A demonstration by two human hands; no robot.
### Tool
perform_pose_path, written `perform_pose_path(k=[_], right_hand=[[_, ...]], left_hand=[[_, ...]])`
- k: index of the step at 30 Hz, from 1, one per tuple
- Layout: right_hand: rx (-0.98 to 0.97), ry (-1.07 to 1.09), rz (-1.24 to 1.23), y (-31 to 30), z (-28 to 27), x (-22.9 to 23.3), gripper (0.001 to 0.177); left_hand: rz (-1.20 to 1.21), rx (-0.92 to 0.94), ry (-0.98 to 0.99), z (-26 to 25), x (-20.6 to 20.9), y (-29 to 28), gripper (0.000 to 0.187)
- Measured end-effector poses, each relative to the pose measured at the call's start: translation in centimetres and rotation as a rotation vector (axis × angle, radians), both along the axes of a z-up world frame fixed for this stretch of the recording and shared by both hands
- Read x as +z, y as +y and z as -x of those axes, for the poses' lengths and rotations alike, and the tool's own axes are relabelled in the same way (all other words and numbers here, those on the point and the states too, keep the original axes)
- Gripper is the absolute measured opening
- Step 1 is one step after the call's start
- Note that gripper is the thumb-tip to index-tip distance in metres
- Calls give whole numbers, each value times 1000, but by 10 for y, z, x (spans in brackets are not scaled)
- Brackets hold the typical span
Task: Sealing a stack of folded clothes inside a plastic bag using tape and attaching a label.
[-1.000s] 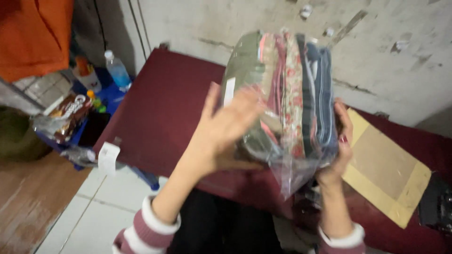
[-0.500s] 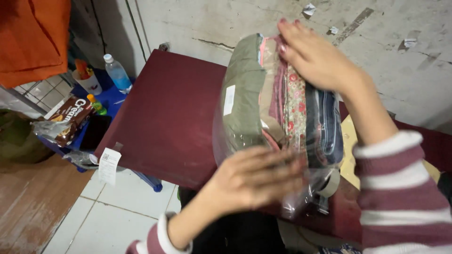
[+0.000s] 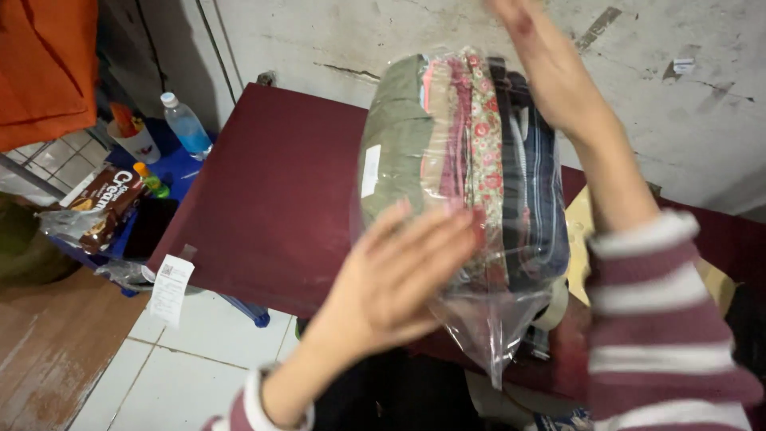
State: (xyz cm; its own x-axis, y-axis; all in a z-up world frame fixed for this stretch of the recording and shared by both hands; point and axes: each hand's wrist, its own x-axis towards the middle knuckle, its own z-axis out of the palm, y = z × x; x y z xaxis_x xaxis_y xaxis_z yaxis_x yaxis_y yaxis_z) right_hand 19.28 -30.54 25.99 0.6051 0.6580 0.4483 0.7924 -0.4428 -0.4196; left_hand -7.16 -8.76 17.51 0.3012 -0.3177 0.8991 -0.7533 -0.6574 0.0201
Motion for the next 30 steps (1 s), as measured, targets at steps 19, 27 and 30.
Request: perform_pose_path(k=[19,27,30], right_hand=[[126,-369,-16,-49,226,-38,51],[269,-134,-387,-49,209,-55,25],[261,-100,-407,-49,207,-54,23]], left_hand=[[49,-438,207,-11,33,7,28],[140,-481,317,-6,47,-1,25],[128,-289,687,-3,56,0,31]])
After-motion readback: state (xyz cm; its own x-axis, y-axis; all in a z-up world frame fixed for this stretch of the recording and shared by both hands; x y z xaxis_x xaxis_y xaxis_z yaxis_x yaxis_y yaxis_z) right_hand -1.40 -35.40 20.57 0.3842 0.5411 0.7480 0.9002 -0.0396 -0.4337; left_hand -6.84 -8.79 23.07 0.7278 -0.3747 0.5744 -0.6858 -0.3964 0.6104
